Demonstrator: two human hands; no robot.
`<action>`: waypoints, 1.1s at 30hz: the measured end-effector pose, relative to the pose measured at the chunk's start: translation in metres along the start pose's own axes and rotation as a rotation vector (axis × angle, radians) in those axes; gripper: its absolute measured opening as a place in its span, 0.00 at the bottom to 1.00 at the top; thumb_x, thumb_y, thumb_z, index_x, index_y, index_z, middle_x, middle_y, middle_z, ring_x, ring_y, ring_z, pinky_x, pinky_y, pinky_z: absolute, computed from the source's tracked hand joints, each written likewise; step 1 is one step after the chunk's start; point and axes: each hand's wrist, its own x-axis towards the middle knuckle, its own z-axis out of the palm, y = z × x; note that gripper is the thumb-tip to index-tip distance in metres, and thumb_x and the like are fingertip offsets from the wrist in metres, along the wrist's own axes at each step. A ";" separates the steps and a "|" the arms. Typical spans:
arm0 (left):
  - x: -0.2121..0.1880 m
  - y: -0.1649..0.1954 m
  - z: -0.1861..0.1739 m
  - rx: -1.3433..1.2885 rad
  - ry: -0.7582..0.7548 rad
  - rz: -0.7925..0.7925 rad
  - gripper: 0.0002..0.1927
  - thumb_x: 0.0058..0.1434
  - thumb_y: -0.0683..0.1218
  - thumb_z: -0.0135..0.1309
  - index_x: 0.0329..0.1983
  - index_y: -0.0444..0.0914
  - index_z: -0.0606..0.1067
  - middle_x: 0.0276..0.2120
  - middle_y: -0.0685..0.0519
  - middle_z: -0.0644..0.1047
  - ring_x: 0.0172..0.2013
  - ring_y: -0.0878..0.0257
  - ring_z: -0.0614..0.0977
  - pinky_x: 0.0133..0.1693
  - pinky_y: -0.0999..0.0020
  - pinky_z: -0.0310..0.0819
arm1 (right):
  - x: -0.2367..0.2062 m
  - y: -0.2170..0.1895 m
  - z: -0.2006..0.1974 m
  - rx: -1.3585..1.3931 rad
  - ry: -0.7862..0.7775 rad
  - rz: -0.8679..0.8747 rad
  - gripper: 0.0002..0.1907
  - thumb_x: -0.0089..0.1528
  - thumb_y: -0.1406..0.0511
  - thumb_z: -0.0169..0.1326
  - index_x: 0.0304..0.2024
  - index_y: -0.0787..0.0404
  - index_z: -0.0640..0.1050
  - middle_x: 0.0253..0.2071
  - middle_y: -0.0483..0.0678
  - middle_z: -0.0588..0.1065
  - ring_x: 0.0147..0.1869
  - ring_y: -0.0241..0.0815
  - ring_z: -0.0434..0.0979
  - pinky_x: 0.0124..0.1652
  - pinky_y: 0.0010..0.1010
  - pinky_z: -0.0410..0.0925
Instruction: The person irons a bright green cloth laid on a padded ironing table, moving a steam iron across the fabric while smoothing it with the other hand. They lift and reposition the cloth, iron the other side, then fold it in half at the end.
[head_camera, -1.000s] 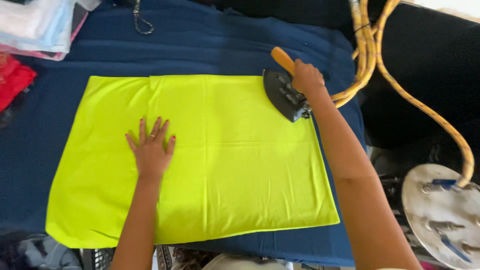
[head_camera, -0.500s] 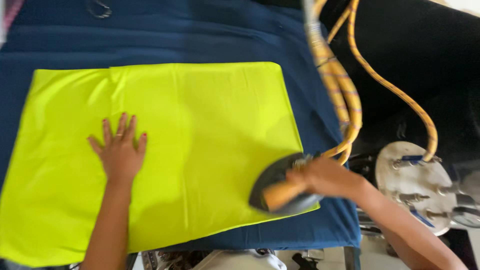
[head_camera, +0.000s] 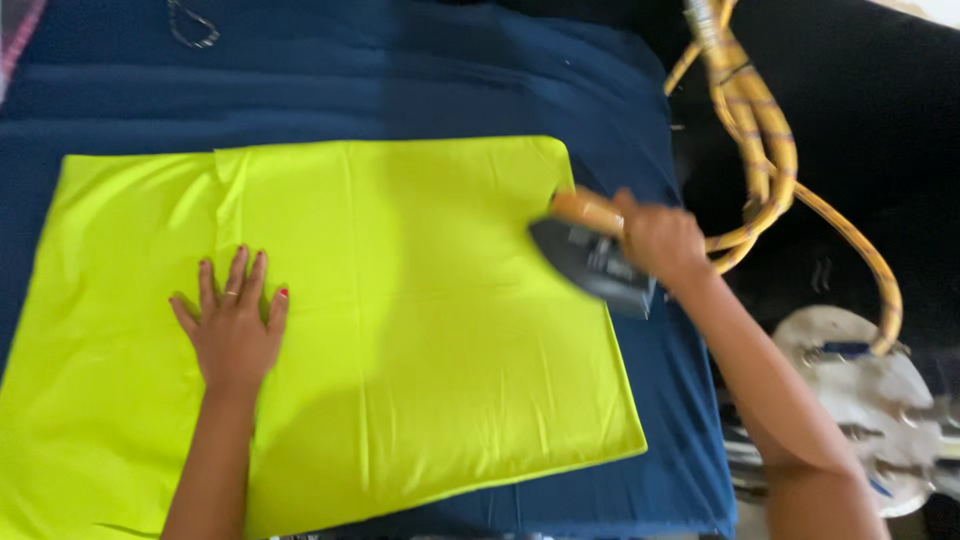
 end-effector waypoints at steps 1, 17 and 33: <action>0.001 0.001 -0.001 0.008 -0.005 -0.007 0.30 0.73 0.63 0.41 0.76 0.51 0.65 0.75 0.59 0.63 0.76 0.44 0.57 0.67 0.21 0.36 | 0.028 0.007 0.005 -0.008 0.013 0.089 0.12 0.65 0.62 0.50 0.50 0.56 0.71 0.31 0.60 0.79 0.34 0.64 0.82 0.35 0.54 0.74; 0.006 0.009 -0.005 -0.009 0.008 -0.042 0.28 0.70 0.60 0.46 0.72 0.51 0.69 0.73 0.58 0.66 0.76 0.48 0.58 0.69 0.26 0.36 | 0.158 0.038 0.013 -0.157 0.701 -0.125 0.26 0.56 0.56 0.62 0.54 0.56 0.71 0.44 0.55 0.76 0.48 0.58 0.78 0.41 0.49 0.71; -0.017 0.051 -0.035 -0.107 -0.135 0.252 0.13 0.61 0.54 0.58 0.47 0.49 0.82 0.59 0.60 0.76 0.68 0.56 0.66 0.66 0.22 0.33 | 0.032 -0.031 0.066 0.471 -0.008 0.196 0.34 0.57 0.56 0.65 0.62 0.56 0.67 0.54 0.57 0.76 0.56 0.64 0.77 0.49 0.54 0.70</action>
